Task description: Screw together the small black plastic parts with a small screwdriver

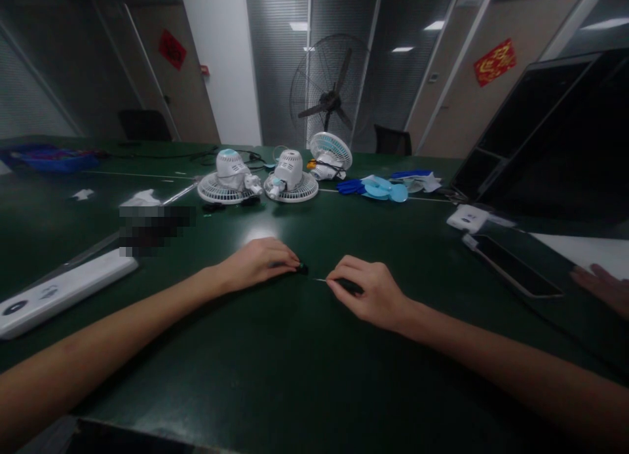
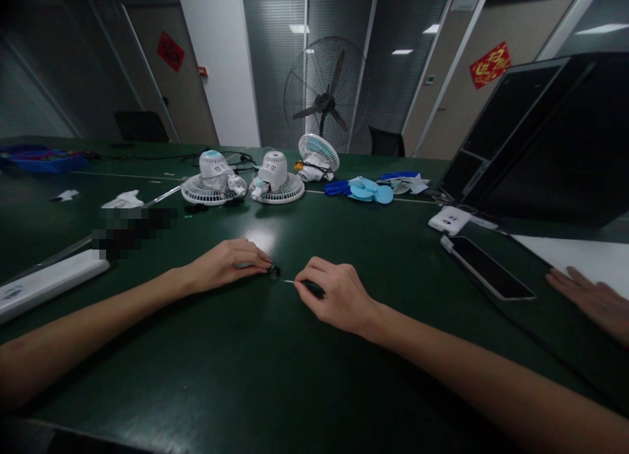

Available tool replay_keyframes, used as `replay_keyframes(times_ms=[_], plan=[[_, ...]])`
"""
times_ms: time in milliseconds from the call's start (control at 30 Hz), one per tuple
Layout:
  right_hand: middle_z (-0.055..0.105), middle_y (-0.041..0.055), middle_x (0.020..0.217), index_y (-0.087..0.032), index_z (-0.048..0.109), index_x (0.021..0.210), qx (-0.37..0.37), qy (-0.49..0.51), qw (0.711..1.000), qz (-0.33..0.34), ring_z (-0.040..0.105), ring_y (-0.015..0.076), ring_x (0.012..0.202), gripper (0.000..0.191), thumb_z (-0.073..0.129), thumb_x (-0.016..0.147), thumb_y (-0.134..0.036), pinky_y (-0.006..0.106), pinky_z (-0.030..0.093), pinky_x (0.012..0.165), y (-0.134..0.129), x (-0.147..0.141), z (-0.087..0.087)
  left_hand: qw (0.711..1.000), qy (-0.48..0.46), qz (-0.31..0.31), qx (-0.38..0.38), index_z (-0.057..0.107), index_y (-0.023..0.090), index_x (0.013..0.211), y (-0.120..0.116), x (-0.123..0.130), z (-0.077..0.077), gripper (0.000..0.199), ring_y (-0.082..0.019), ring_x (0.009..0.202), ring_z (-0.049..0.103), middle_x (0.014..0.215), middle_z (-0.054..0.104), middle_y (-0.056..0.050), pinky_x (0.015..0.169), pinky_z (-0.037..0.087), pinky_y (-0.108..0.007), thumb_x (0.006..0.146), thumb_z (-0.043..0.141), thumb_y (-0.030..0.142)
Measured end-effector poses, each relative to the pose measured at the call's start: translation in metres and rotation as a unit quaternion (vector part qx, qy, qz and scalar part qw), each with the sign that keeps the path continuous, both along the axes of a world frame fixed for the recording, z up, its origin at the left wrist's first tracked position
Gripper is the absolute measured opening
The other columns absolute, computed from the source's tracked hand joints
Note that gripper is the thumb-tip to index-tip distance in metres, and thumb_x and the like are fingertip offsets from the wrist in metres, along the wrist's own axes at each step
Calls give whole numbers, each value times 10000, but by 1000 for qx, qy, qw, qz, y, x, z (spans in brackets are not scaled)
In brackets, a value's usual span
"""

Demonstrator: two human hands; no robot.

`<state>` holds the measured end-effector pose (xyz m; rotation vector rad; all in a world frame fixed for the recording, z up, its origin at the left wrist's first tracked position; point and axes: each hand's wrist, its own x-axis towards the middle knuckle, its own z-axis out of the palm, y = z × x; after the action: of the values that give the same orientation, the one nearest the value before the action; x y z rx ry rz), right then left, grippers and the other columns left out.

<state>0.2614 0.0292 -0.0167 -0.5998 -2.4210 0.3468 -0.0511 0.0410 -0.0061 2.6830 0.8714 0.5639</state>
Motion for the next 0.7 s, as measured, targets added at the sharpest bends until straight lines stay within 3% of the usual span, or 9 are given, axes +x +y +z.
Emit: replay_keyframes(times_ms=[333,700], plan=[[703,51,974,-180,741,1037,21,-27,999,-9,638,127,718,128,624,1003,-222,241,506,608,2,-1,-4,997,-15,33,-73,663,235,1197,-20,21,0,211,-191,982,663,1099,685,-48,842,513,-313,1003,674,317],[698,50,974,-179,739,1025,23,-38,999,-11,631,124,720,125,621,993,-206,240,508,618,2,-1,-3,995,-39,22,-85,667,234,1191,-21,23,-2,195,-190,972,665,1079,692,-49,839,506,-315,1011,659,308]])
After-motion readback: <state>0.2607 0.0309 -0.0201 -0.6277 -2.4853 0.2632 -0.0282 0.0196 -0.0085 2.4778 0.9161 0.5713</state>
